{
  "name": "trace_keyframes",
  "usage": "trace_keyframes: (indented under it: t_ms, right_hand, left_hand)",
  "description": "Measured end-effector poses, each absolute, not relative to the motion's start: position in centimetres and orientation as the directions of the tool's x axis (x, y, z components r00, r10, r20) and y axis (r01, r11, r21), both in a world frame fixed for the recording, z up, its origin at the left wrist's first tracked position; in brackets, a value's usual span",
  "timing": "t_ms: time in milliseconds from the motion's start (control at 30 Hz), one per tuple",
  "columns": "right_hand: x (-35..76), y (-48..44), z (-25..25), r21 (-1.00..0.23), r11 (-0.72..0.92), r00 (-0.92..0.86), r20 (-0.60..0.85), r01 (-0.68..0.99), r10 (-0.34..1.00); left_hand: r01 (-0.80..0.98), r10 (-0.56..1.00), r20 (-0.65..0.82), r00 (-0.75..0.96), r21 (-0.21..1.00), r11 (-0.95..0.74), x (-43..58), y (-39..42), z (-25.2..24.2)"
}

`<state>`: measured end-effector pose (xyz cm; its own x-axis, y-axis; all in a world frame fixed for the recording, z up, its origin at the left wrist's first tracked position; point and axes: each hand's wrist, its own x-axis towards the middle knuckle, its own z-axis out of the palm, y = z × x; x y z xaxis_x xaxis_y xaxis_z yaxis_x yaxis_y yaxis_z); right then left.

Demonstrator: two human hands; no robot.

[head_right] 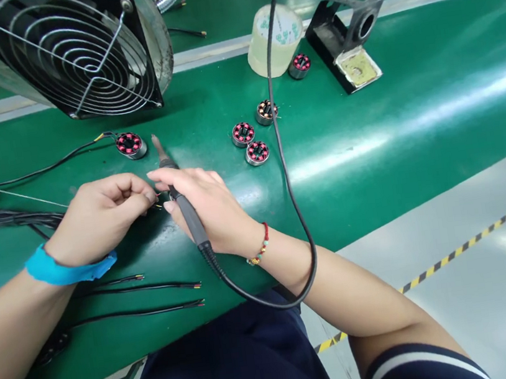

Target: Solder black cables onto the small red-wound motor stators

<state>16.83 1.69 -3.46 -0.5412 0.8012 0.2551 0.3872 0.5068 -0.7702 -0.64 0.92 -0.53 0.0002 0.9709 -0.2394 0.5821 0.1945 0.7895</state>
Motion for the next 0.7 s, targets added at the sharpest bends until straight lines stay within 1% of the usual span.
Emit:
trace_keyframes:
  t_ms: [133,267,367,467,600,700]
  right_hand:
    - [16.60,1.68,-3.61,-0.790,0.487,-0.499,0.272,0.373,0.823]
    - [16.62,1.51,-3.64,-0.779,0.523,-0.423,0.368,0.345,0.828]
    - [16.57,1.44,-3.65,-0.734,0.589,-0.460,0.417,0.339,0.784]
    - [16.47,1.40,-3.61,-0.700,0.626,-0.517,0.417,0.342,0.748]
    - [16.36,1.50,-3.70,-0.703,0.626,-0.532,0.407,0.338,0.743]
    - [16.29,1.71,-3.94,-0.726,0.615,-0.508,0.422,0.306,0.751]
  left_hand:
    - [0.534,0.977,-0.211,-0.002,0.826,0.180,-0.65,0.75,-0.43]
    - [0.475,0.985,-0.174,-0.014,0.866,0.160,-0.71,0.53,-0.43]
    - [0.499,0.988,-0.155,0.006,0.856,0.132,-0.79,0.43,-0.50]
    - [0.504,0.990,-0.142,0.024,0.856,0.111,-0.84,0.39,-0.48]
    - [0.480,0.987,-0.158,0.041,0.869,0.119,-0.90,0.26,-0.13]
    - [0.458,0.984,-0.156,0.090,0.884,0.098,-0.99,0.02,0.17]
